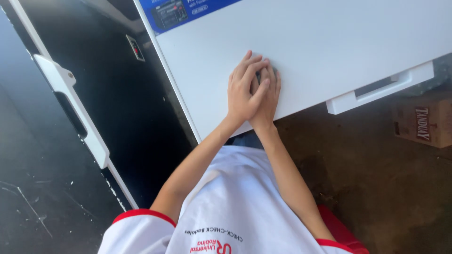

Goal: Wiping down a metal table and a white freezer with a cloth.

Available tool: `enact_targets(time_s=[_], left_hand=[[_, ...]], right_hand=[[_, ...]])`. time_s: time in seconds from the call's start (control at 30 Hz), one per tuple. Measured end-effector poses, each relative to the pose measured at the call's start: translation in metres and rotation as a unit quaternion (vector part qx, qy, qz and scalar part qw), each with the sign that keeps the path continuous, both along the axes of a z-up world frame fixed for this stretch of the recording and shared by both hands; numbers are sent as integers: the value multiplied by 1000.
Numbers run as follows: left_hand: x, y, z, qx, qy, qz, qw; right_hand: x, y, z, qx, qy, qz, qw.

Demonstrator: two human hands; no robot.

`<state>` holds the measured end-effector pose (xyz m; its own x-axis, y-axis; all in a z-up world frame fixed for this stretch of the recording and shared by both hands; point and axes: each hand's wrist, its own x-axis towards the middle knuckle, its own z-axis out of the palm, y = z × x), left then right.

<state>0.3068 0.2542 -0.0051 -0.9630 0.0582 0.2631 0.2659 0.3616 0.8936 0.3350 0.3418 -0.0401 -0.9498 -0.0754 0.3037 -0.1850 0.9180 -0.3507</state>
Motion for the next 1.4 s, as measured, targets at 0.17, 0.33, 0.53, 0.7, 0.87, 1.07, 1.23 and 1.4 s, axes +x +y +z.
enact_targets(time_s=[0.17,0.33,0.53,0.7,0.87,1.07,1.23,1.4], left_hand=[[-22,8,1,-17,14,57,998],[-44,28,-2,-26,5,160,987],[-84,53,-8,-39,28,277,960],[-91,67,1,-36,-2,326,945],[-101,77,-3,-35,2,368,929],[-123,90,0,-37,-11,327,944],[-167,128,-3,-43,-5,195,980],[-230,187,-2,-44,26,-47,998]], right_hand=[[-41,9,1,22,22,41,999],[-79,30,1,18,13,154,988],[-136,54,3,-64,17,293,954],[-151,64,7,-36,-3,348,937],[-162,67,0,-58,7,368,928],[-182,92,-1,-75,-30,355,932],[-213,143,14,-76,-35,312,946],[-242,204,-23,-622,-221,62,748]])
